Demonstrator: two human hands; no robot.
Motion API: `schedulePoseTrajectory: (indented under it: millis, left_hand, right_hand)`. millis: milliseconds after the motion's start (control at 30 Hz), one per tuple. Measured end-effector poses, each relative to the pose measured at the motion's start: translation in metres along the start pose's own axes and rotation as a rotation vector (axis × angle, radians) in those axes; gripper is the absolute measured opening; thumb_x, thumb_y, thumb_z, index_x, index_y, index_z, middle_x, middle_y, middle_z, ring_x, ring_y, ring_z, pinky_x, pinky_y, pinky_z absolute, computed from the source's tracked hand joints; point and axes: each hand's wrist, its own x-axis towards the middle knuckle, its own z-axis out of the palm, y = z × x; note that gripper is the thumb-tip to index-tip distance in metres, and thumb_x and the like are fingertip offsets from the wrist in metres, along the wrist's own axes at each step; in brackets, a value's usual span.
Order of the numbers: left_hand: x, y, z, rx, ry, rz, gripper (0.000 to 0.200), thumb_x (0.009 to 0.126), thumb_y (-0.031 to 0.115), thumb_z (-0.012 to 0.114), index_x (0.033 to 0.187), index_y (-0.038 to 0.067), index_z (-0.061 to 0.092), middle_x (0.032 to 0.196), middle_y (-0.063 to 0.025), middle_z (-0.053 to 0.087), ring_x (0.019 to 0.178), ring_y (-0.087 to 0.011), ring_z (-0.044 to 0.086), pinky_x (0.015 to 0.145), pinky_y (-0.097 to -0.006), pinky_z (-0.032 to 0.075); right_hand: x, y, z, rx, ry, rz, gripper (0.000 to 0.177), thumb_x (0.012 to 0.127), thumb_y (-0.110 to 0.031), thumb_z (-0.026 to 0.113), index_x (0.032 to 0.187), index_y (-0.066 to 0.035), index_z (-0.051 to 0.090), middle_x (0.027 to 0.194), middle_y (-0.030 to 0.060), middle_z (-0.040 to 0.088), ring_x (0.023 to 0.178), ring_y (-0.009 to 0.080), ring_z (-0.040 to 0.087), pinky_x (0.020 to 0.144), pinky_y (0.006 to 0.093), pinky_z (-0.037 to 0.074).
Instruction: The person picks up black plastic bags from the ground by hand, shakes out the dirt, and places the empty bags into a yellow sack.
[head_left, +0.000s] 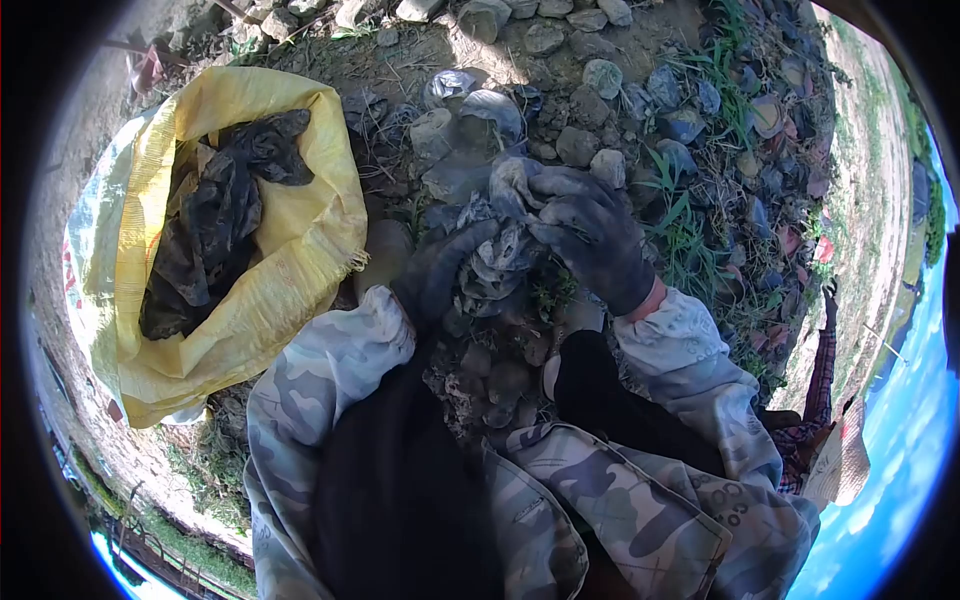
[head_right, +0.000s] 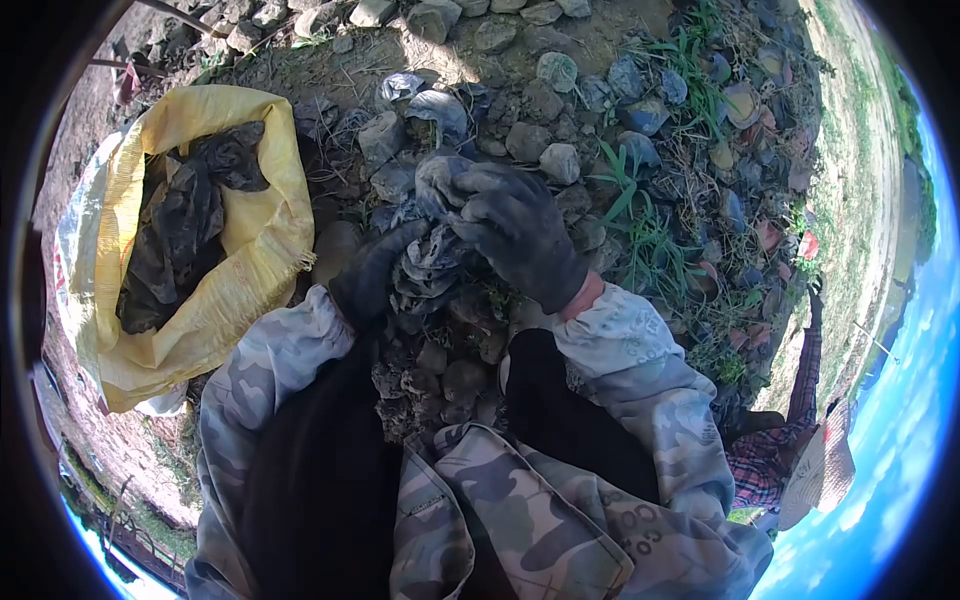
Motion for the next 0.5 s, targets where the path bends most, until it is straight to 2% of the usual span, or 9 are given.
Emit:
schedulePoseTrajectory:
  millis: [33, 100, 167, 267, 300, 367, 433, 467, 500]
  left_hand:
    - [0.0, 0.009, 0.002, 0.06, 0.018, 0.032, 0.045, 0.089, 0.021, 0.056, 0.13, 0.003, 0.045, 0.121, -0.0197, 0.057, 0.112, -0.03, 0.056, 0.098, -0.0389, 0.043]
    - [0.004, 0.018, 0.008, 0.123, 0.035, 0.065, 0.047, 0.089, 0.023, 0.056, 0.13, 0.002, 0.044, 0.12, -0.0194, 0.057, 0.112, -0.0291, 0.056, 0.098, -0.0388, 0.043]
    - [0.01, 0.025, 0.015, -1.161, 0.038, -0.096, 0.046, 0.095, 0.033, 0.047, 0.13, 0.002, 0.044, 0.116, -0.0149, 0.058, 0.109, -0.0231, 0.057, 0.096, -0.0359, 0.044]
    - [0.004, 0.037, 0.017, -1.037, 0.058, -0.036, 0.047, 0.098, 0.038, 0.039, 0.128, 0.001, 0.045, 0.114, -0.0117, 0.059, 0.104, -0.0183, 0.058, 0.092, -0.0326, 0.047]
    - [0.002, 0.037, 0.016, -1.031, 0.056, -0.033, 0.047, 0.098, 0.038, 0.039, 0.128, 0.001, 0.045, 0.114, -0.0117, 0.059, 0.104, -0.0183, 0.058, 0.092, -0.0326, 0.047]
    - [-0.002, 0.029, 0.011, -0.841, 0.1, -0.145, 0.045, 0.098, 0.034, 0.039, 0.128, 0.0, 0.045, 0.117, -0.0124, 0.058, 0.103, -0.018, 0.059, 0.09, -0.0316, 0.049]
    - [-0.001, 0.016, 0.007, -0.815, 0.063, -0.114, 0.044, 0.099, 0.032, 0.038, 0.127, 0.0, 0.046, 0.115, -0.0124, 0.059, 0.103, -0.0177, 0.059, 0.09, -0.031, 0.049]
    - [-0.001, 0.013, 0.005, -0.794, 0.027, -0.089, 0.043, 0.099, 0.031, 0.037, 0.125, -0.001, 0.048, 0.114, -0.0125, 0.06, 0.102, -0.0174, 0.06, 0.089, -0.0303, 0.05]
    - [0.001, 0.014, 0.004, -0.791, 0.03, -0.09, 0.043, 0.099, 0.031, 0.037, 0.125, -0.001, 0.048, 0.114, -0.0125, 0.06, 0.102, -0.0174, 0.06, 0.089, -0.0303, 0.05]
  right_hand:
    - [0.0, -0.012, 0.003, 0.162, -0.076, 0.02, 0.023, 0.071, -0.009, 0.066, 0.094, -0.01, 0.061, 0.111, 0.01, 0.057, 0.112, 0.0309, 0.053, 0.088, 0.0432, 0.046]
    - [-0.004, -0.024, 0.009, 0.145, -0.164, 0.026, 0.022, 0.074, -0.014, 0.065, 0.095, -0.009, 0.06, 0.112, 0.0099, 0.054, 0.114, 0.0307, 0.051, 0.092, 0.0438, 0.043]
    - [-0.001, -0.028, 0.014, 0.121, -0.249, 0.029, 0.023, 0.077, -0.019, 0.064, 0.096, -0.008, 0.059, 0.114, 0.0097, 0.052, 0.116, 0.0305, 0.048, 0.096, 0.0445, 0.04]
    - [0.007, -0.033, 0.019, 0.055, -0.298, 0.029, 0.023, 0.08, -0.021, 0.06, 0.1, -0.009, 0.059, 0.118, 0.0108, 0.05, 0.119, 0.0308, 0.045, 0.099, 0.0439, 0.037]
    - [0.01, -0.038, 0.021, 0.012, -0.274, -0.007, 0.023, 0.08, -0.021, 0.061, 0.1, -0.009, 0.059, 0.113, 0.0098, 0.053, 0.113, 0.0299, 0.049, 0.095, 0.0429, 0.04]
    - [0.018, -0.035, 0.019, -0.032, -0.243, -0.047, 0.023, 0.08, -0.022, 0.061, 0.099, -0.01, 0.059, 0.108, 0.0089, 0.055, 0.108, 0.029, 0.052, 0.092, 0.0419, 0.042]
    - [0.035, -0.014, 0.013, 0.506, -0.515, 0.104, 0.023, 0.079, -0.014, 0.064, 0.1, -0.01, 0.057, 0.107, 0.0097, 0.058, 0.098, 0.0312, 0.059, 0.084, 0.0422, 0.047]
    - [0.035, 0.001, 0.019, 0.507, -0.512, 0.101, 0.023, 0.079, -0.014, 0.064, 0.1, -0.01, 0.057, 0.107, 0.0097, 0.058, 0.098, 0.0312, 0.059, 0.084, 0.0422, 0.047]
    - [0.032, 0.019, 0.03, 0.292, -0.331, 0.053, 0.023, 0.078, -0.012, 0.066, 0.099, -0.011, 0.058, 0.103, 0.0087, 0.058, 0.093, 0.0294, 0.06, 0.078, 0.0404, 0.049]
